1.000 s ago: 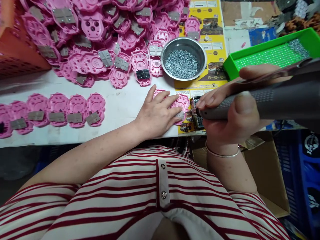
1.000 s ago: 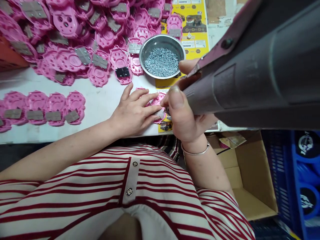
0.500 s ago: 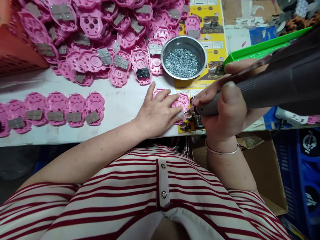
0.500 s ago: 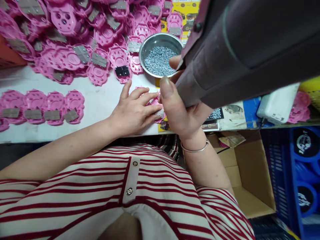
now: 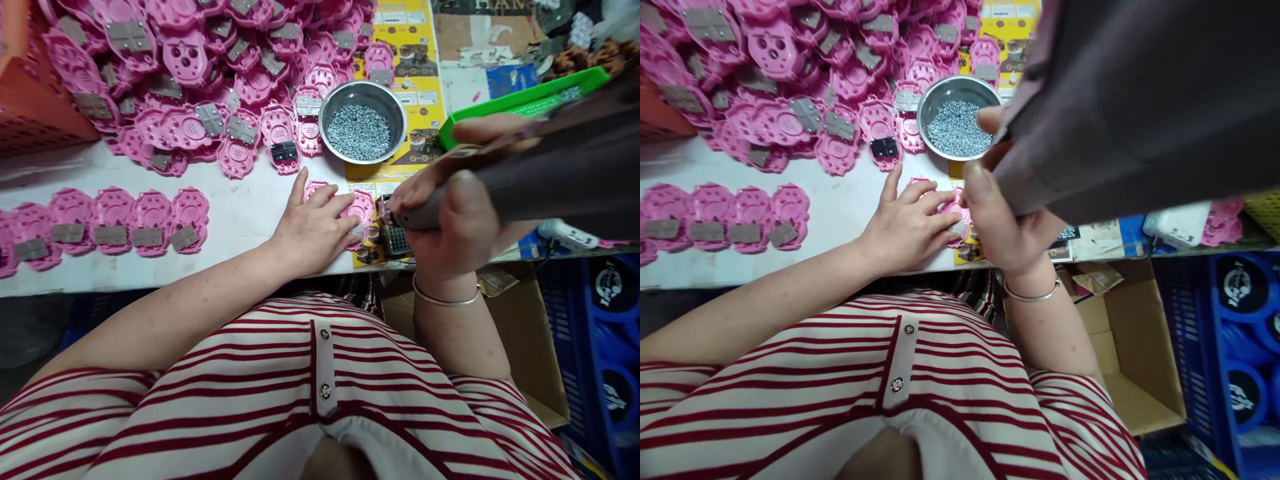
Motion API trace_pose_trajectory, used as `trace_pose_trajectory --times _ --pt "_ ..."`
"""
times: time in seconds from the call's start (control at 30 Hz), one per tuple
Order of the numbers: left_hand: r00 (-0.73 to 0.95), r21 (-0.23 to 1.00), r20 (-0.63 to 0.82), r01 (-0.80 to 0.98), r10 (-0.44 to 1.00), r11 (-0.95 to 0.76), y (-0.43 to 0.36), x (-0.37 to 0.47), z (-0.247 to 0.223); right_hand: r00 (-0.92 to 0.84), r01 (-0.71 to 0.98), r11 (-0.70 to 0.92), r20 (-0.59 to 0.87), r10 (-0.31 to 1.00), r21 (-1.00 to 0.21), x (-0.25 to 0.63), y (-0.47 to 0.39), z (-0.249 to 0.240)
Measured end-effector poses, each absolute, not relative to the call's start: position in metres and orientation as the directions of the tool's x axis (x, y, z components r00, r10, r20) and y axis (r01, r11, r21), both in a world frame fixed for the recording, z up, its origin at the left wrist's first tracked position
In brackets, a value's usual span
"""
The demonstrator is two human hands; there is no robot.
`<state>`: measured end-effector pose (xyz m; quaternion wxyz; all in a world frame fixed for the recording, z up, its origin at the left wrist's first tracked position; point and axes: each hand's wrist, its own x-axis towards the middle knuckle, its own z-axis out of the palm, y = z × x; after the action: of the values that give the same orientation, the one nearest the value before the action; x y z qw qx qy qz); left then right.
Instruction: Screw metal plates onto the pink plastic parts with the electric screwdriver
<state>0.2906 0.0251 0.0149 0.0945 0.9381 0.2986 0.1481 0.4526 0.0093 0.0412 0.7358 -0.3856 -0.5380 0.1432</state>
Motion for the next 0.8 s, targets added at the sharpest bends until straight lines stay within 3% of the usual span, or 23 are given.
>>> trace_pose_trajectory --times 0.1,0.2,0.4,0.57,0.8 --pt "0.761 0.273 0.252 0.537 0.598 -0.798 0.023 0.293 0.012 0.483 0.223 0.725 0.720 0.498 -0.651 0.457 0.000 0.062" --pt "0.750 0.257 0.289 0.538 0.595 -0.803 0.020 0.296 0.010 0.515 0.241 0.721 0.716 0.472 -0.649 0.463 0.000 0.070" --pt "0.753 0.224 0.319 0.530 0.576 -0.818 0.019 0.300 0.008 0.528 0.395 0.694 0.767 0.364 -0.602 0.477 0.018 0.043" --pt "0.751 0.204 0.321 0.539 0.576 -0.817 0.018 0.299 0.010 0.562 0.519 0.564 0.754 0.341 -0.642 0.486 0.025 0.026" --pt "0.757 0.190 0.310 0.544 0.576 -0.817 0.018 0.298 0.010 0.507 0.442 0.660 0.776 0.376 -0.608 0.488 0.022 0.027"
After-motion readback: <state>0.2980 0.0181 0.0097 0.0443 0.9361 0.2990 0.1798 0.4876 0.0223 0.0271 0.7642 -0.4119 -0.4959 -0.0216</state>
